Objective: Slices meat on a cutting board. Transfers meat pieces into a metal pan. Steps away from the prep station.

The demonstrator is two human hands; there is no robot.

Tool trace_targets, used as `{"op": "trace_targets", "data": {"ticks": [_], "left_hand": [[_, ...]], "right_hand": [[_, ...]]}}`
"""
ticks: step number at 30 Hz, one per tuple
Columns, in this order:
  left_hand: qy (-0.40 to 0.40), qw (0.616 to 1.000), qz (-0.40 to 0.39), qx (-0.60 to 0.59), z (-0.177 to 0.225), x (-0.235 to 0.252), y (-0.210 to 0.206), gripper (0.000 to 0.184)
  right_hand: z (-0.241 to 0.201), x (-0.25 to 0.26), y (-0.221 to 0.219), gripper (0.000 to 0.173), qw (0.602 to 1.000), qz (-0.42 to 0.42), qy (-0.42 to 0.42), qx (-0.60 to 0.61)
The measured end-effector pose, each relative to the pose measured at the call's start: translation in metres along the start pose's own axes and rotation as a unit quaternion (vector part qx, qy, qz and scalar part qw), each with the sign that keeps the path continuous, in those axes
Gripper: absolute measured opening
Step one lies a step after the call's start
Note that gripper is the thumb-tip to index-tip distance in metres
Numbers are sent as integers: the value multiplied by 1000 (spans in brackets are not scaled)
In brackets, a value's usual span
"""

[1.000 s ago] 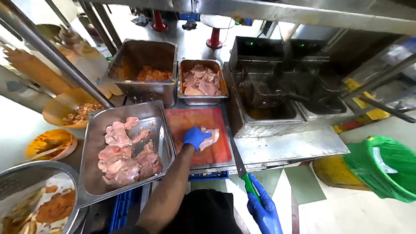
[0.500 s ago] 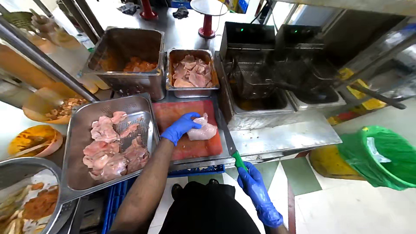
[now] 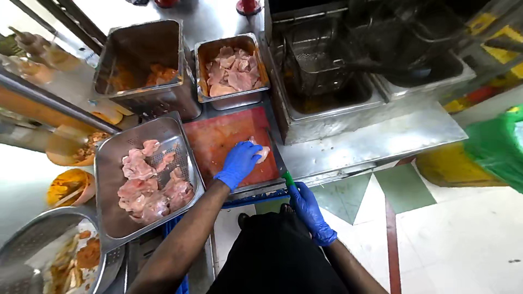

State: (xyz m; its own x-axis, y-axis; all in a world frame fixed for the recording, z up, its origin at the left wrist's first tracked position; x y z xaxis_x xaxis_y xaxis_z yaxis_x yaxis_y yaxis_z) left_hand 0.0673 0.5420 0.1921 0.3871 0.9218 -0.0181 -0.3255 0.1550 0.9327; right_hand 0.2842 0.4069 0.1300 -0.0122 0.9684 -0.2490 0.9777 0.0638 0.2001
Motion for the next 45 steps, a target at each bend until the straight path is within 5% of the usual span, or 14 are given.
{"op": "trace_targets", "data": {"ticks": [17,26,34,41,45], "left_hand": [[-26,994,-88,53,-13,25,9,30],[-15,995,-88,48,-16,30,9,28],[-37,993,-103,33,-18,29,13,25],[-16,996,-80,23,-19,27,9,23],[-31,996,-85,22,-18,25,11,23]], "right_hand": [[-6,20,-38,38,995,57,3,-80],[14,-51,-42,41,996,-24,-79,-45],[-23,31,-73,42,995,9,-95,-32],[3,-54,-73,34,995,-16,-93,-7],[-5,-24,-87,36,994,-12,-112,15]]}}
Point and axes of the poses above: each hand's wrist, its own x-axis towards the middle knuckle, its own y-axis out of the back of the hand, z = x × y, the point moved 2 cm from there along x, towards the middle knuckle, and after that the axes turned 1 degree about -y, right-handed, at the moved point
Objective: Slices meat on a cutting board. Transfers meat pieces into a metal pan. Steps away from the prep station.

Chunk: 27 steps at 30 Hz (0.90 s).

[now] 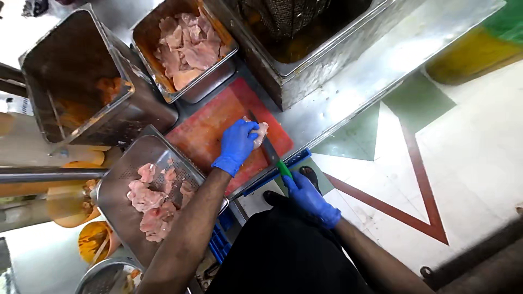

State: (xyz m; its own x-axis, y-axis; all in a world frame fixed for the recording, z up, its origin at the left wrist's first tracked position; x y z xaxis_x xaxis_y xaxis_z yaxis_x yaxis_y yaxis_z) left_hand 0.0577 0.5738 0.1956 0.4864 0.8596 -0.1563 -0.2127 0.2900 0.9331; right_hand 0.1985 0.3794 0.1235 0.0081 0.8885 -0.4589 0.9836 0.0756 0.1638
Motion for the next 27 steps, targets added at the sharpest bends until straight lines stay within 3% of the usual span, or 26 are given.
{"op": "trace_targets", "data": {"ticks": [4,8,10,13,15,19,24,27], "left_hand": [[-4,1000,-3,3,2,-2,1,23],[18,998,58,-3,10,-22,-7,30],[26,995,100,5,16,-40,-19,48],[74,991,104,35,20,-51,-46,93],[98,987,117,41,18,-47,-68,106],[93,983,150,40,18,-42,-80,107],[91,983,155,25,15,-43,-81,104],[88,988,124,36,12,-44,-79,101]], "right_hand": [[-22,47,-13,38,1000,19,11,0],[-15,47,-12,42,1000,25,11,-5],[-12,49,-12,42,1000,24,13,3],[-9,53,-12,41,999,25,18,16],[-8,54,-11,40,999,21,25,17],[-10,27,2,41,998,-6,44,44],[38,-6,12,37,997,-38,50,36],[21,10,9,36,997,-47,46,33]]}}
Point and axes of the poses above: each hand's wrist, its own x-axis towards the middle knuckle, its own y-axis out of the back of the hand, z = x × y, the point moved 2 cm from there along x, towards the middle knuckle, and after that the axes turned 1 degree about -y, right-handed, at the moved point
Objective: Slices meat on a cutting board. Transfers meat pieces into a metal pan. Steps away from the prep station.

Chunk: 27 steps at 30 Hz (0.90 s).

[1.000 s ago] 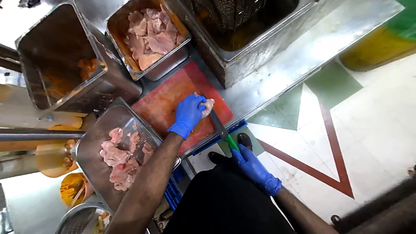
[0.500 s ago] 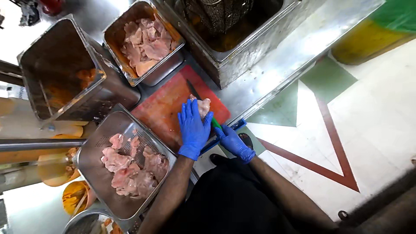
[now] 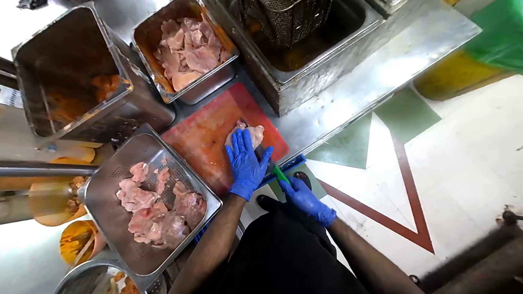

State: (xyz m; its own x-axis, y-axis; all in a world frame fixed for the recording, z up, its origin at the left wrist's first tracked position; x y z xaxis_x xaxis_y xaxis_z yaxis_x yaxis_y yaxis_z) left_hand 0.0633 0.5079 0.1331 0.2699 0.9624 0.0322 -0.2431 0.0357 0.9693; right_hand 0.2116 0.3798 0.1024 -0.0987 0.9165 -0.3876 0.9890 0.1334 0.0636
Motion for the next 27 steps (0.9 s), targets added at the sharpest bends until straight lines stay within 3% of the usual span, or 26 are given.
{"op": "trace_targets", "data": {"ticks": [4,10,16,22,27], "left_hand": [[3,1000,-6,7,-3,0,4,99],[23,1000,13,-4,3,1,2,100],[7,1000,-14,-14,0,-1,6,93],[16,1000,-1,-10,3,0,4,94],[11,1000,-23,-8,0,-1,4,96]], "right_hand": [[-33,47,-7,39,999,-16,-30,-10],[-6,-16,-1,35,998,-42,-34,-11],[-32,33,-13,40,998,-49,-46,-10],[-11,-18,-1,37,996,-67,-27,-45],[-27,30,-15,37,996,-78,-35,9]]}}
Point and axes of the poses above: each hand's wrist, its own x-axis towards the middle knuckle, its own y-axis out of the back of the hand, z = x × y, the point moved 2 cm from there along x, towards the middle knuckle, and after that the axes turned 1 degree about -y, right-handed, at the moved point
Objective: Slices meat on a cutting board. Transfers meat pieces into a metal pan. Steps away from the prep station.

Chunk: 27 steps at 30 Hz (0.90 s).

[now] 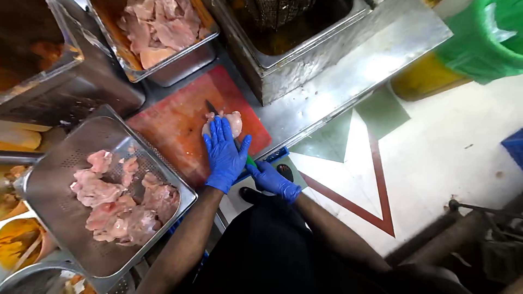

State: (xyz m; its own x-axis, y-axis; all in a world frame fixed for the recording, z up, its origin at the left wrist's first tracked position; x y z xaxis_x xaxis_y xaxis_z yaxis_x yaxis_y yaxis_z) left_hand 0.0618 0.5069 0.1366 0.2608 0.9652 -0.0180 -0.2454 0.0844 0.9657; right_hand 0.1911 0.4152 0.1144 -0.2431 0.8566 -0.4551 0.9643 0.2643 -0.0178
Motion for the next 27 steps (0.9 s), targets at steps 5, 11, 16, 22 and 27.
{"op": "trace_targets", "data": {"ticks": [5,11,16,22,27], "left_hand": [[1,1000,30,3,3,3,3,96],[-8,1000,16,3,3,1,1,101],[1,1000,29,7,5,4,4,104],[-7,1000,19,0,6,1,0,106],[12,999,42,-19,5,5,-1,106]], "right_hand": [[18,-45,4,36,1000,-15,-15,-22],[-2,-5,0,40,999,-27,-22,12],[9,-39,6,36,997,-55,-47,-24],[5,-17,-5,43,998,-49,-38,6],[-1,-32,2,38,994,-74,-76,-4]]}}
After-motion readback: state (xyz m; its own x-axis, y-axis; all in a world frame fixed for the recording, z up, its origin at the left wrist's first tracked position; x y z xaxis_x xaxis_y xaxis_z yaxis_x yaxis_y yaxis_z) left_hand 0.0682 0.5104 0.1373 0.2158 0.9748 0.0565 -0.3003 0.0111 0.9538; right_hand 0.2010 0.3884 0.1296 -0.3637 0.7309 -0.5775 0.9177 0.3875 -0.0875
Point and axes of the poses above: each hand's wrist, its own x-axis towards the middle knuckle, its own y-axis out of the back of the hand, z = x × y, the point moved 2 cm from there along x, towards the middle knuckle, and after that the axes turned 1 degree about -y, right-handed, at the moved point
